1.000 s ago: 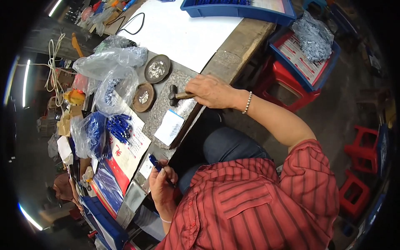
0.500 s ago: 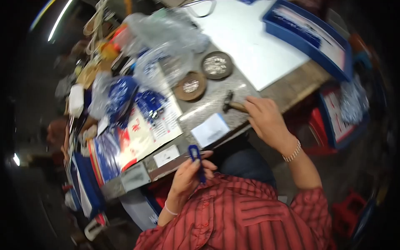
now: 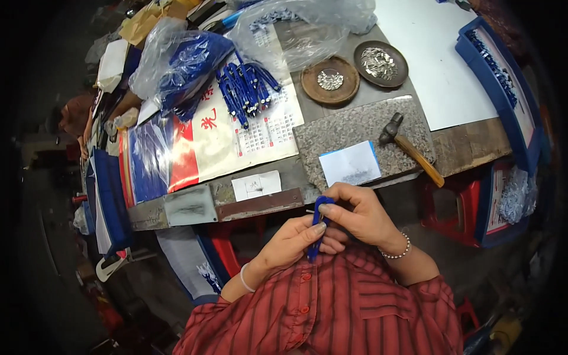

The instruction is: Assembling blue plastic hardware components by inserting metal pins and securing them with a hammer.

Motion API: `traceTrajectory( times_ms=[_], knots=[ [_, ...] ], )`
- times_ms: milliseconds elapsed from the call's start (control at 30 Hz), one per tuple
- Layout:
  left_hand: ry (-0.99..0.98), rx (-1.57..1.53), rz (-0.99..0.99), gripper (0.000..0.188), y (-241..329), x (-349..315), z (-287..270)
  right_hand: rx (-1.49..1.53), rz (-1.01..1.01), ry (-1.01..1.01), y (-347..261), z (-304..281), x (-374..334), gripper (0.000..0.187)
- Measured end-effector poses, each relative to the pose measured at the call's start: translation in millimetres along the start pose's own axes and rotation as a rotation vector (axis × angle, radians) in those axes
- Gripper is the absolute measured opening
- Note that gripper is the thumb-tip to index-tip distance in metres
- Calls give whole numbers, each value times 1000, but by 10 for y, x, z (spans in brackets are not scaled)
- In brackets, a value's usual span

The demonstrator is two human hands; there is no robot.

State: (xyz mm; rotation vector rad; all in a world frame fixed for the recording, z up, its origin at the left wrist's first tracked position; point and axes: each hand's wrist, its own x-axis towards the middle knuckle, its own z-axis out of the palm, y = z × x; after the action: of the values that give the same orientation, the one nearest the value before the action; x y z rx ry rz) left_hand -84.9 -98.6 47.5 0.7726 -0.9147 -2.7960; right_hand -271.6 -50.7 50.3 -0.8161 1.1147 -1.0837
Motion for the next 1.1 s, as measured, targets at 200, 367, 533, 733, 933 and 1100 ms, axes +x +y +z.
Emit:
traceTrajectory(
  times_ms=[200, 367, 533, 733, 933, 1100],
  knots=[
    [187, 182, 134, 31, 55, -23, -16, -60, -54, 122, -85, 57, 139, 12],
    [193, 359, 214, 25, 58, -4, -107, -39, -24, 141, -129, 132, 207, 20],
    [276, 246, 331, 23, 175, -20, -168, -145, 28, 68, -21, 160, 70, 47],
    [343, 117, 271, 29, 264, -69, -127, 25, 175, -23, 162, 314, 27, 28],
    [489, 581, 301, 15, 349, -77, -183, -340, 70, -99, 54, 273, 38, 15],
    [510, 480, 315, 15, 297, -19, -150, -181, 23, -50, 68, 276, 18, 14]
  ],
)
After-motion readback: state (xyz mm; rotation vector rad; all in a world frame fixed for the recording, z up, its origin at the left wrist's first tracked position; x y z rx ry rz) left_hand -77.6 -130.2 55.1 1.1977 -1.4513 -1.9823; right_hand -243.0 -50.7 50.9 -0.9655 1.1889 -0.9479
